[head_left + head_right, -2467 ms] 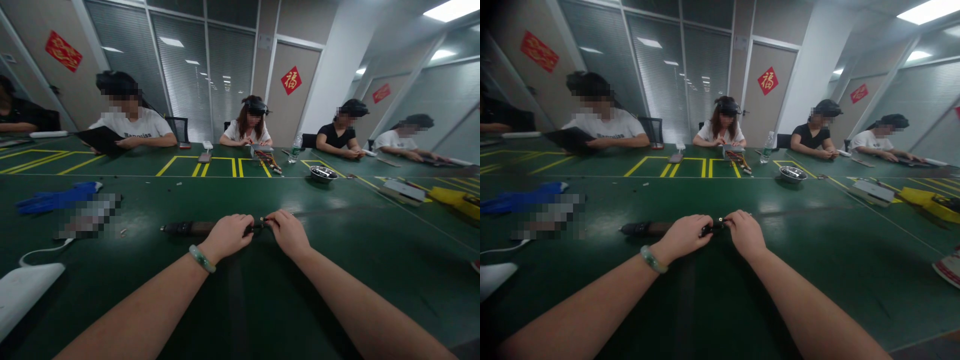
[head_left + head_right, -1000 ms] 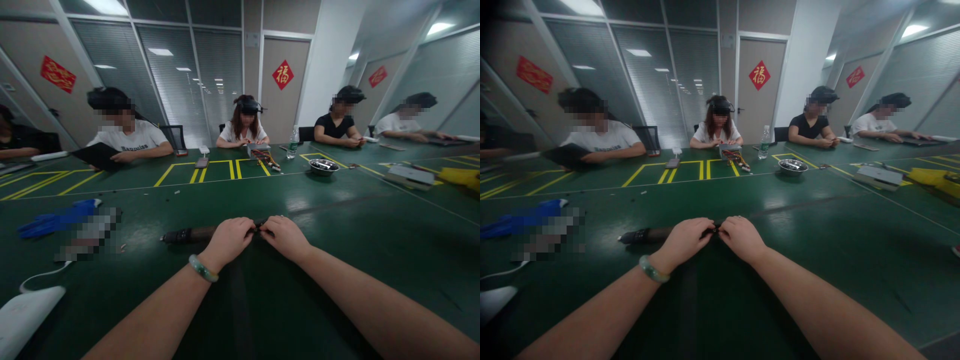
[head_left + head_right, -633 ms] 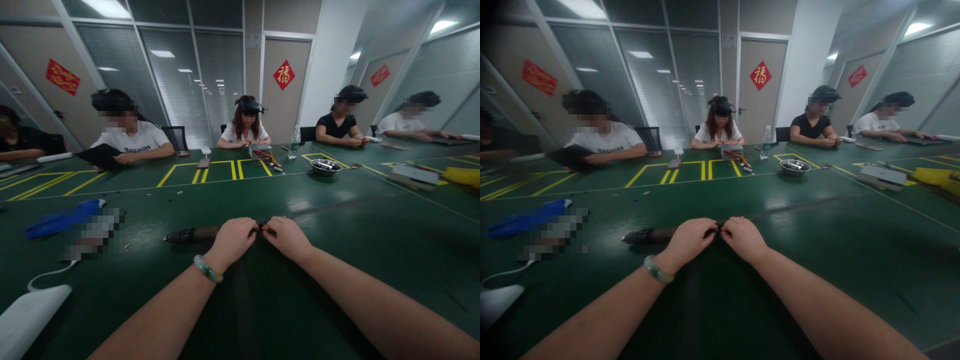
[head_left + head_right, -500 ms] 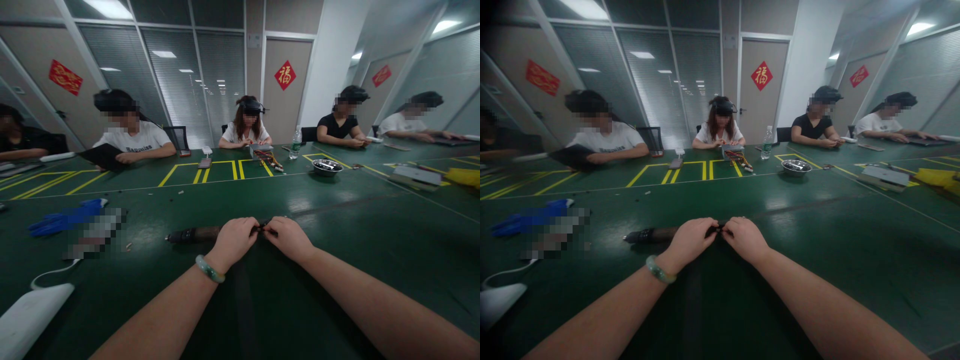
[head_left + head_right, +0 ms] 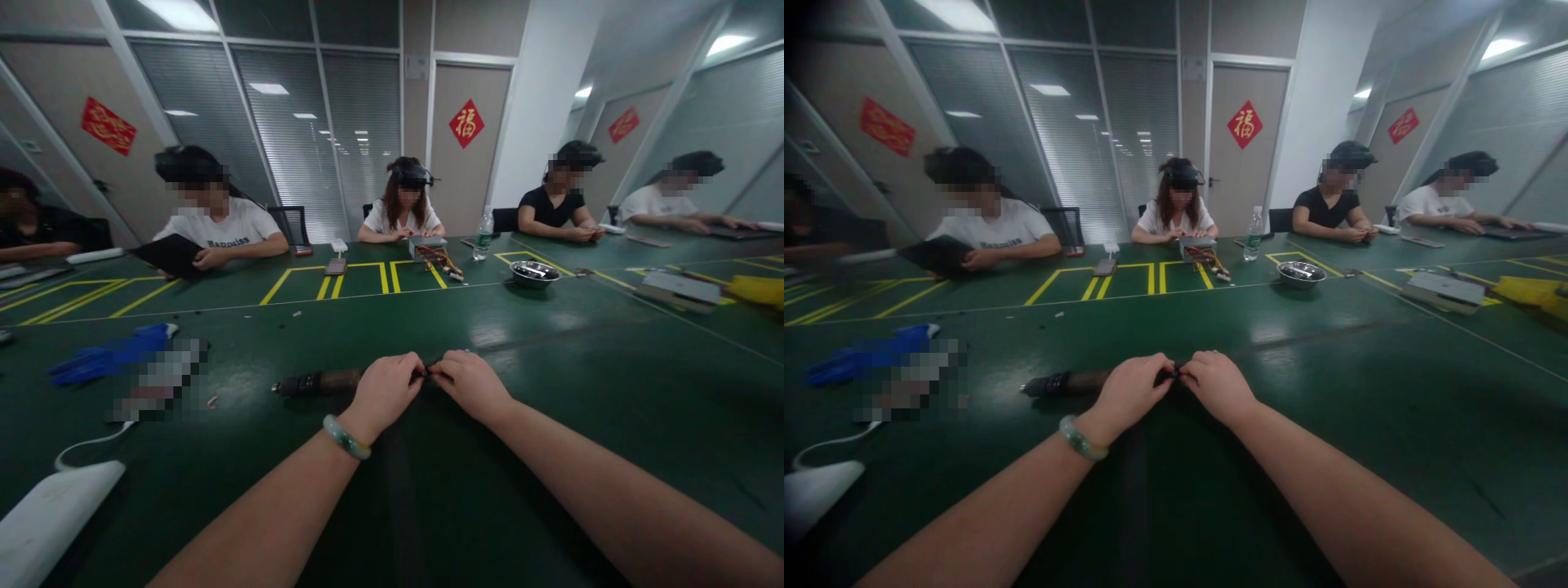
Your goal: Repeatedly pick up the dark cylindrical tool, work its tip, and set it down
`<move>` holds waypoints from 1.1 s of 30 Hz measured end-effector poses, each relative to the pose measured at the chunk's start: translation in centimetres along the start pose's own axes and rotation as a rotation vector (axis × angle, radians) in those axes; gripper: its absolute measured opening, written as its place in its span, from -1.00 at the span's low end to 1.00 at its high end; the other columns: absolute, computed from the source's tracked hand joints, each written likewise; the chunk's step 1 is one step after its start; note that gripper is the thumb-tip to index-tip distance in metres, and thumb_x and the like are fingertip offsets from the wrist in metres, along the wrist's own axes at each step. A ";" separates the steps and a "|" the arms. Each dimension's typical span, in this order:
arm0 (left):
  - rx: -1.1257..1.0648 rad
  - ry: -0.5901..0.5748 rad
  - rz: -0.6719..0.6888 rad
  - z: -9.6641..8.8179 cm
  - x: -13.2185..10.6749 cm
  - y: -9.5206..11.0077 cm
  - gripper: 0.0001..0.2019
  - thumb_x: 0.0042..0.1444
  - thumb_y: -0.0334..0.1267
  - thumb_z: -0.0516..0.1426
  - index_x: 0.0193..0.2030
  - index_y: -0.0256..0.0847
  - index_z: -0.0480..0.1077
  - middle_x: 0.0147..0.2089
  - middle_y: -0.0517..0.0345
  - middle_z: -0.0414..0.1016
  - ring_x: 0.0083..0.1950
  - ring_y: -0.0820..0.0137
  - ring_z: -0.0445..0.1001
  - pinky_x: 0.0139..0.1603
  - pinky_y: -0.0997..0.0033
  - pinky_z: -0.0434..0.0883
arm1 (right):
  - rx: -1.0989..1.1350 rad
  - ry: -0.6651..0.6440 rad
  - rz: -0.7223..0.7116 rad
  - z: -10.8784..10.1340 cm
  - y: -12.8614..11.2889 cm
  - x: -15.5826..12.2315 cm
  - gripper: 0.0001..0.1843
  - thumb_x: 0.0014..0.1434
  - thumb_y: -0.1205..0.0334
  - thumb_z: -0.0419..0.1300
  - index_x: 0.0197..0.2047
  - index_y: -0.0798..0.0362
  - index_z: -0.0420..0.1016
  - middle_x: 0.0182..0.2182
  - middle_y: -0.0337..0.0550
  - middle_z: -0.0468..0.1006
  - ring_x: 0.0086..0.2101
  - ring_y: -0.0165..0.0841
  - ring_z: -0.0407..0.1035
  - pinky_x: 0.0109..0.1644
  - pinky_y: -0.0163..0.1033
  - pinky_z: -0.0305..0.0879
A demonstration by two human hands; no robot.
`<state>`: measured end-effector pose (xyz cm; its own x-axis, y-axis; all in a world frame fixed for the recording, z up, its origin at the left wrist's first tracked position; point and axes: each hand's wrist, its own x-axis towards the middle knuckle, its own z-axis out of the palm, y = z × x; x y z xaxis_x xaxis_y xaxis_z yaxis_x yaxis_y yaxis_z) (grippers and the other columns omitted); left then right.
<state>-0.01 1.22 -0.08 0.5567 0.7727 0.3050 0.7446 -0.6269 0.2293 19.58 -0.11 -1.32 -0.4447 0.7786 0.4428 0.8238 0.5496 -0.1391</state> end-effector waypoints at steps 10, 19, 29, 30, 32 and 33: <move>-0.011 0.013 -0.025 -0.3 -0.2 0.0 -0.71 0.19 -0.26 0.13 0.04 -0.06 0.21 -0.11 0.17 0.51 -0.09 0.29 0.51 -0.11 0.32 0.40 | -0.134 -0.114 -0.168 -0.7 0.6 1.9 -0.87 0.27 0.29 0.16 -0.18 0.00 0.55 -0.21 -0.17 0.52 -0.20 -0.33 0.38 -0.09 -0.20 0.23; 0.019 0.027 0.015 -0.4 -0.2 0.0 -0.73 0.20 -0.27 0.12 0.03 -0.11 0.23 -0.11 0.10 0.51 -0.07 0.25 0.51 -0.05 0.26 0.40 | -0.163 -0.205 -0.094 1.2 0.2 1.9 -0.83 0.30 0.42 0.02 -0.08 0.13 0.37 -0.20 -0.09 0.49 -0.17 -0.31 0.40 0.00 -0.19 0.28; 0.046 0.149 0.155 -1.0 -1.0 -1.1 -0.47 0.21 -0.20 0.13 0.29 -0.14 0.10 0.31 0.05 0.24 0.38 0.27 0.11 0.41 0.09 -0.02 | -0.319 -0.244 0.214 -2.4 5.7 1.1 -0.88 0.26 0.41 0.00 -0.19 0.06 0.32 -0.24 -0.04 0.49 -0.24 -0.25 0.40 -0.20 -0.23 0.21; 0.042 0.139 0.159 -1.0 -1.0 -1.1 -0.47 0.22 -0.19 0.11 0.30 -0.14 0.09 0.33 0.05 0.22 0.39 0.28 0.09 0.41 0.09 -0.02 | -0.331 -0.239 0.269 -3.5 7.8 -0.3 -0.88 0.25 0.41 0.00 -0.22 0.07 0.31 -0.26 -0.02 0.49 -0.27 -0.24 0.41 -0.24 -0.22 0.21; 0.028 0.121 0.169 -1.0 -1.0 -1.1 -0.47 0.25 -0.17 0.08 0.32 -0.13 0.08 0.34 0.05 0.20 0.40 0.28 0.06 0.41 0.10 -0.02 | -0.356 -0.207 0.424 -6.0 12.3 -4.4 -0.88 0.22 0.40 0.00 -0.28 0.04 0.31 -0.33 -0.04 0.50 -0.35 -0.24 0.41 -0.32 -0.22 0.19; 0.019 0.111 0.175 -0.9 -0.9 -1.0 -0.48 0.26 -0.14 0.07 0.33 -0.13 0.08 0.35 0.06 0.19 0.41 0.29 0.05 0.42 0.10 -0.02 | -0.363 -0.175 0.508 -7.3 14.5 -7.1 -0.89 0.20 0.38 0.01 -0.33 0.02 0.31 -0.37 -0.06 0.50 -0.39 -0.26 0.41 -0.36 -0.23 0.18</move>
<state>-1.64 1.06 0.24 0.6348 0.6362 0.4384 0.6476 -0.7476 0.1472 37.27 0.12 0.01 0.0060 0.9694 0.2454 0.9995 -0.0135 0.0289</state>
